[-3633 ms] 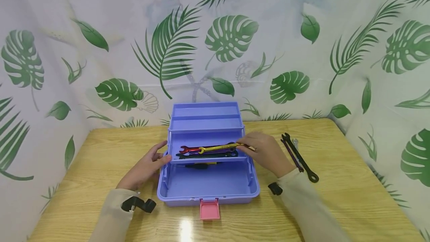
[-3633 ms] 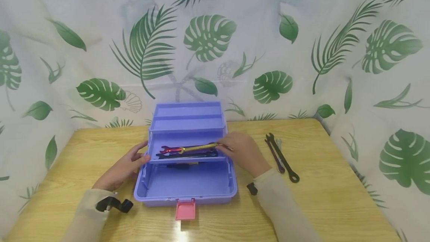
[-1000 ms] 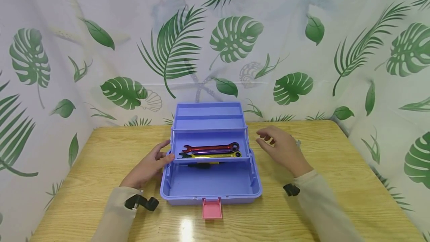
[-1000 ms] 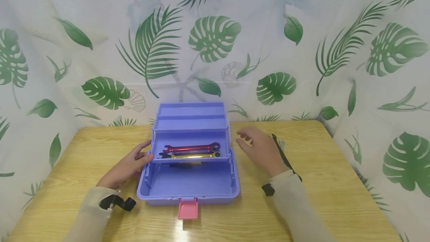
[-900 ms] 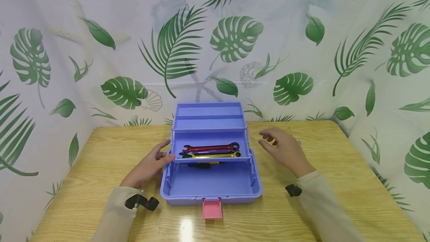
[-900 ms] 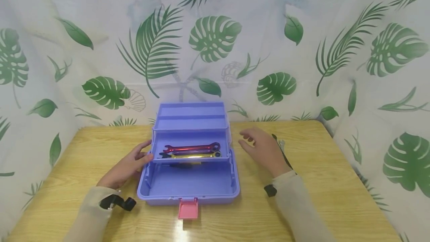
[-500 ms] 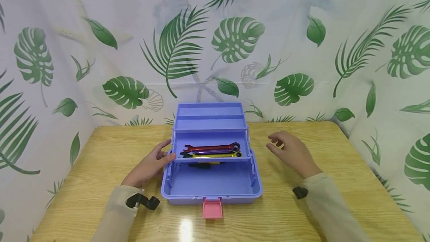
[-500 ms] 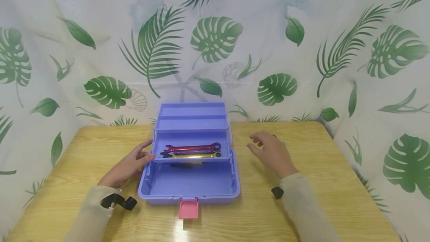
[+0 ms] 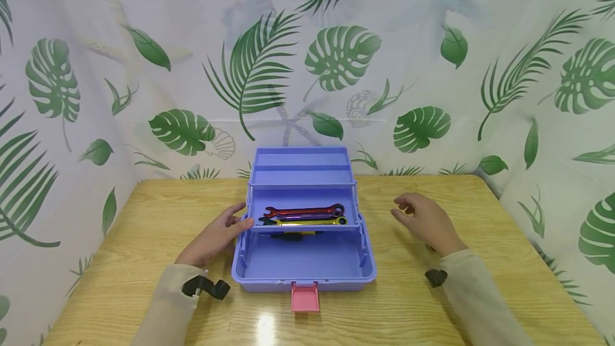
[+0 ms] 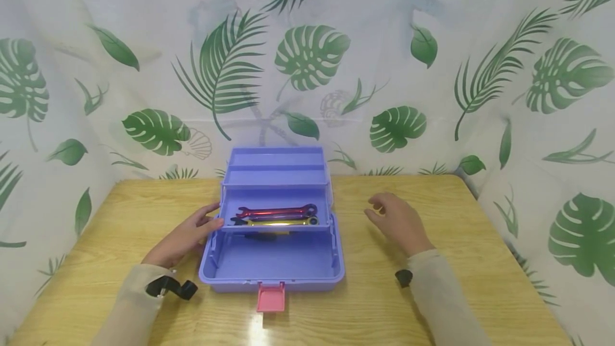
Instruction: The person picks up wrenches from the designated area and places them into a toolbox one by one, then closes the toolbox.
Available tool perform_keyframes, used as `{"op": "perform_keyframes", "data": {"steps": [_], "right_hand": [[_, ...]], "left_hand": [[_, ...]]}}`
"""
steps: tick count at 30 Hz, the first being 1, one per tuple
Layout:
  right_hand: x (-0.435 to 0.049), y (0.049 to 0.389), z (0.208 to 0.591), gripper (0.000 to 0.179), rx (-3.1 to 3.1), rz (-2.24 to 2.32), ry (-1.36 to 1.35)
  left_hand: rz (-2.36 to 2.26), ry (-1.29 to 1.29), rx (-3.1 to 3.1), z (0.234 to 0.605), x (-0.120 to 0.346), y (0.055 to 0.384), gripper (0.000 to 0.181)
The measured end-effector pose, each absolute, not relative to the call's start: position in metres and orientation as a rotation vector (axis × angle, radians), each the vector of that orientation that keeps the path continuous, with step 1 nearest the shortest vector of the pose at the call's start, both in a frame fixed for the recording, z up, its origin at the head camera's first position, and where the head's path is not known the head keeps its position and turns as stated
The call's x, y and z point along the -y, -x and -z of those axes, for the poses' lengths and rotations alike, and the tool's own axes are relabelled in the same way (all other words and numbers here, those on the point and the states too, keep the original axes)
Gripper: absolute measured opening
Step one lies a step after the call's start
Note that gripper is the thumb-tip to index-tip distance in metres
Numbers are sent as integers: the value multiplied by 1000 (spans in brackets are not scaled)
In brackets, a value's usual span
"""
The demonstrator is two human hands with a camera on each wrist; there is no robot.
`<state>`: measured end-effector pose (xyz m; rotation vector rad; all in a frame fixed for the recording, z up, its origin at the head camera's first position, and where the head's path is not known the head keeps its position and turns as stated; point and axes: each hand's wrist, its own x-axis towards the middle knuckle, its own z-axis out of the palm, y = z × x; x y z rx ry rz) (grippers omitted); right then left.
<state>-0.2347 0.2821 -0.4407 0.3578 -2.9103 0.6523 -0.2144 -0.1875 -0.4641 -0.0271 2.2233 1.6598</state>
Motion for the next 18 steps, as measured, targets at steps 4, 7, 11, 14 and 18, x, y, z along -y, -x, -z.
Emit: {"op": "perform_keyframes", "data": {"steps": [4, 7, 11, 14, 18], "right_hand": [[-287, 234, 439, 32, 2919, -621, -347], [-293, 233, 438, 32, 2929, -593, -331], [-304, 232, 437, 34, 2970, -569, -276], [-314, 231, 437, 33, 3025, -518, -203], [-329, 228, 435, 28, 3112, -445, -96]], "left_hand": [[-1663, 14, -2213, 464, 187, 214, 78], [-1672, 4, -2213, 465, 188, 214, 76], [-1680, 1, -2212, 466, 188, 214, 75], [-1688, -8, -2201, 466, 188, 214, 75], [-1692, -19, -2198, 466, 187, 214, 75]]}}
